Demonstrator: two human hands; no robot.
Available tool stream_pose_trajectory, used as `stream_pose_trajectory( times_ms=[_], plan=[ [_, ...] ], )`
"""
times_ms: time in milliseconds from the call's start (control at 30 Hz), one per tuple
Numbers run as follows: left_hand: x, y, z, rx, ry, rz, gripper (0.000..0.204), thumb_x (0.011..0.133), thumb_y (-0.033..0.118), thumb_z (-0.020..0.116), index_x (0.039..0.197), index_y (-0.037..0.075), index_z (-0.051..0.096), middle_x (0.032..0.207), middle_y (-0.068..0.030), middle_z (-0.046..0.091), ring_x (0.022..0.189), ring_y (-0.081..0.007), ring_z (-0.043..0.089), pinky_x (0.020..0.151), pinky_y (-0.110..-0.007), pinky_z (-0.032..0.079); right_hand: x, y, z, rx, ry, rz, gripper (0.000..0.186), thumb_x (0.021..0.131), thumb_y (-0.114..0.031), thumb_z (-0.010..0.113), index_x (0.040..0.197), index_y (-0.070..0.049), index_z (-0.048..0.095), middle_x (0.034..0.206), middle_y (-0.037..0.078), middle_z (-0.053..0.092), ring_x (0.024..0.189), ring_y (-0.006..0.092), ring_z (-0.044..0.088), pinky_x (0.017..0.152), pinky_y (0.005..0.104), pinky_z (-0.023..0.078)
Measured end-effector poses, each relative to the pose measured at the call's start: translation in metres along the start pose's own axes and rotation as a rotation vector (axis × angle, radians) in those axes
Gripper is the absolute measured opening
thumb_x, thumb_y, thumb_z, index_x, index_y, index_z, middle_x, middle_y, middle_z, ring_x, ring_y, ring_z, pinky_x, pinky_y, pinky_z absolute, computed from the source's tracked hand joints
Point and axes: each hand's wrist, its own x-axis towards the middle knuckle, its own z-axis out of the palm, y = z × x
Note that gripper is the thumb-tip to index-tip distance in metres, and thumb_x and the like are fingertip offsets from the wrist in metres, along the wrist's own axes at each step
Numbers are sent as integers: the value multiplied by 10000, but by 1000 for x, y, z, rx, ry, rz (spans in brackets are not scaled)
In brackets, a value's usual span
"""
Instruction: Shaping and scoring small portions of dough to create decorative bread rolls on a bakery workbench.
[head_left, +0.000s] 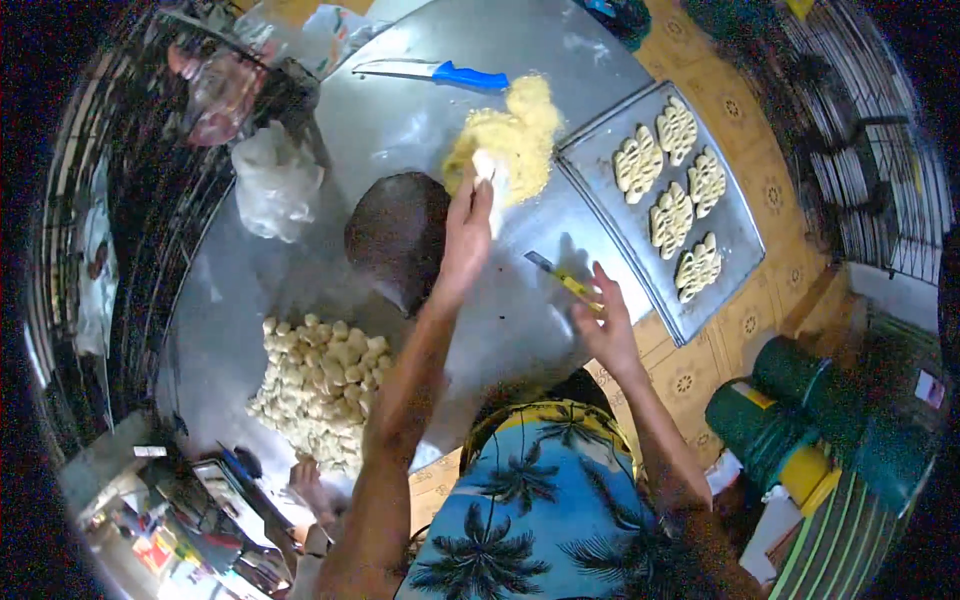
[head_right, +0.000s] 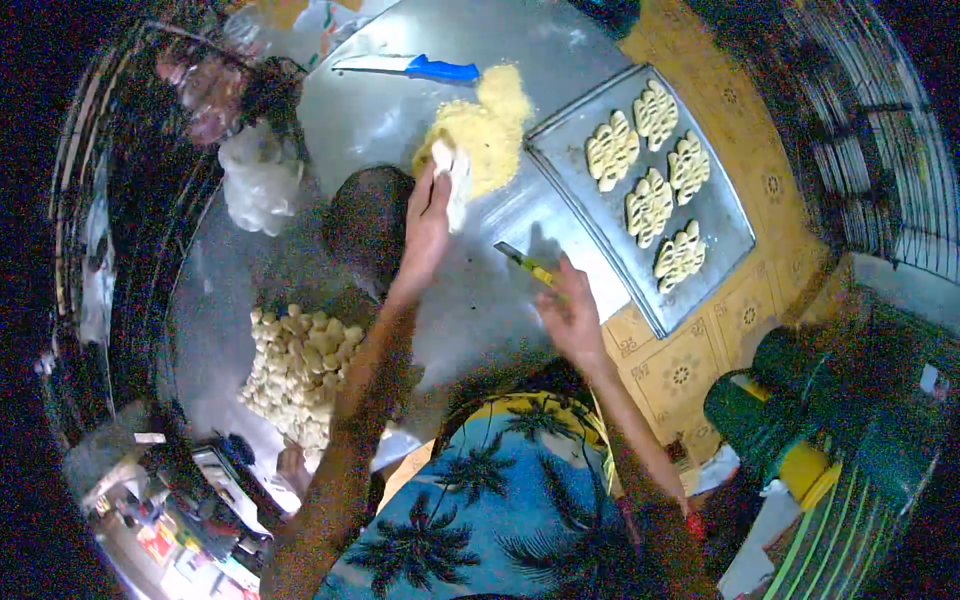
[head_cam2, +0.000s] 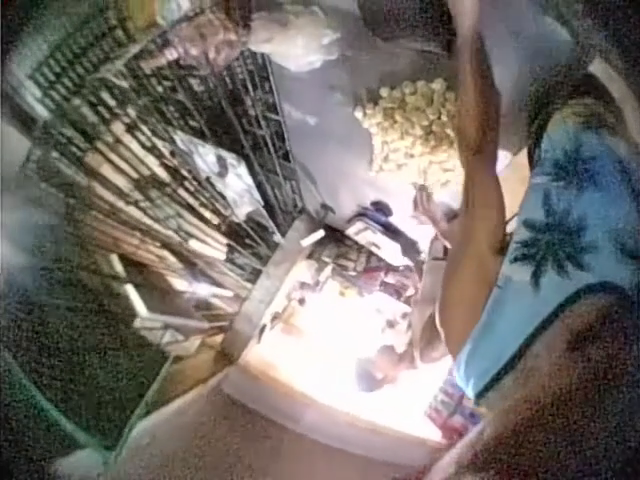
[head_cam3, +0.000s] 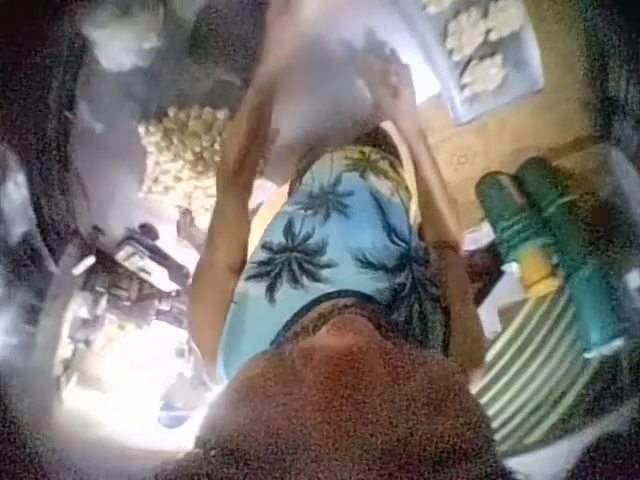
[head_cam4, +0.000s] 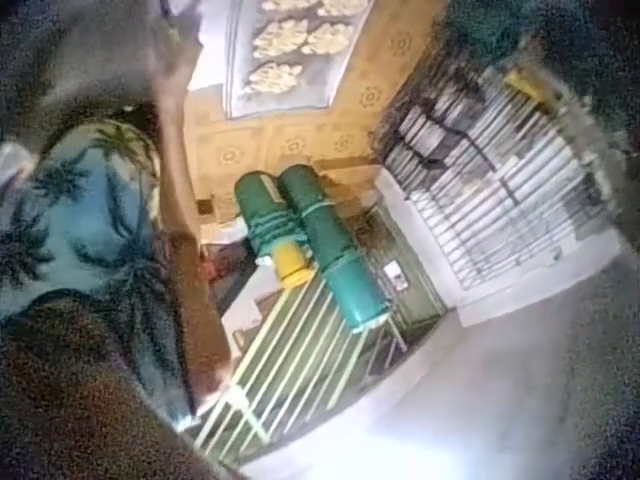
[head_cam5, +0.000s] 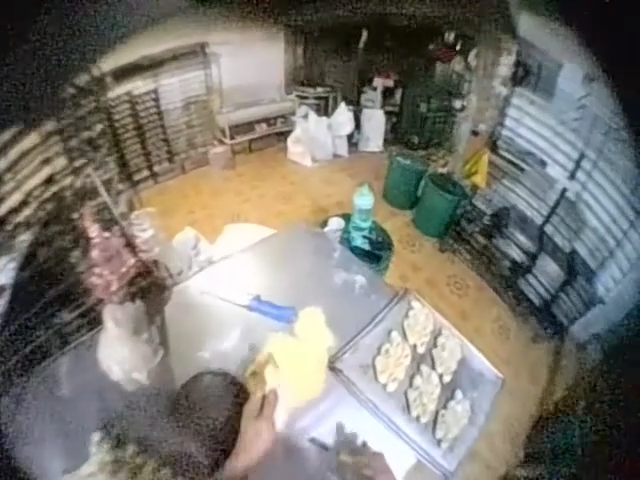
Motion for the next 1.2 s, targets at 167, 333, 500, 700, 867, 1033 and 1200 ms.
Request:
stream_pose_trajectory(
  times_ms=[167,333,500,700,867,1033,1200],
  plan=[
    [67,-13,4,998,-269,671,492,1044,162,546,1515,31,486,1547,-181,508,1443,-384,442,1224,-493,316,-42,21,-20,41,-29,371,569,971,-20,645,1518,-30,489,1254,106,626,1037,172,657,796,302,588],
    [88,-42,3,1109,-378,759,492,1013,159,577,1486,34,528,1535,-168,533,1470,-382,427,1241,-499,307,-59,18,-8,103,-82,367,473,955,-19,676,1422,-41,606,1168,135,702,972,205,691,792,330,623],
    [106,-42,2,759,-203,465,391,1076,212,550,1413,29,619,1363,-156,667,1256,-274,620,1091,-405,477,-58,19,-11,-62,-119,212,460,957,-115,716,1399,-44,611,1275,191,688,954,265,732,838,362,610],
    [73,-2,0,-549,-168,-342,465,1148,334,410,1478,25,519,1331,-106,687,1195,-221,654,1058,-356,512,-41,29,-38,149,-117,256,444,1010,-187,685,1410,-10,607,1092,144,747,917,187,705,834,335,580],
    [-9,-1,93,-1043,-459,-583,451,1097,252,463,1470,6,525,1430,-175,634,1294,-328,626,1143,-470,480,-14,45,-61,311,83,246,553,1035,-112,620,1568,-98,474,1169,69,666,988,149,652,903,316,574],
    [-63,-12,228,-1051,-445,-789,464,1113,303,415,1448,7,540,1381,-167,665,1255,-318,650,1102,-466,517,10,80,-127,674,307,270,530,1062,-89,583,1574,-77,444,1207,34,614,1008,152,616,909,288,529],
    [-53,-27,338,-847,-731,-772,475,1114,362,365,1364,38,605,1228,-117,733,1056,-272,721,961,-451,589,9,132,-210,773,298,358,466,1049,-25,555,1509,-74,500,1063,36,602,962,145,633,730,290,632]
  ],
)
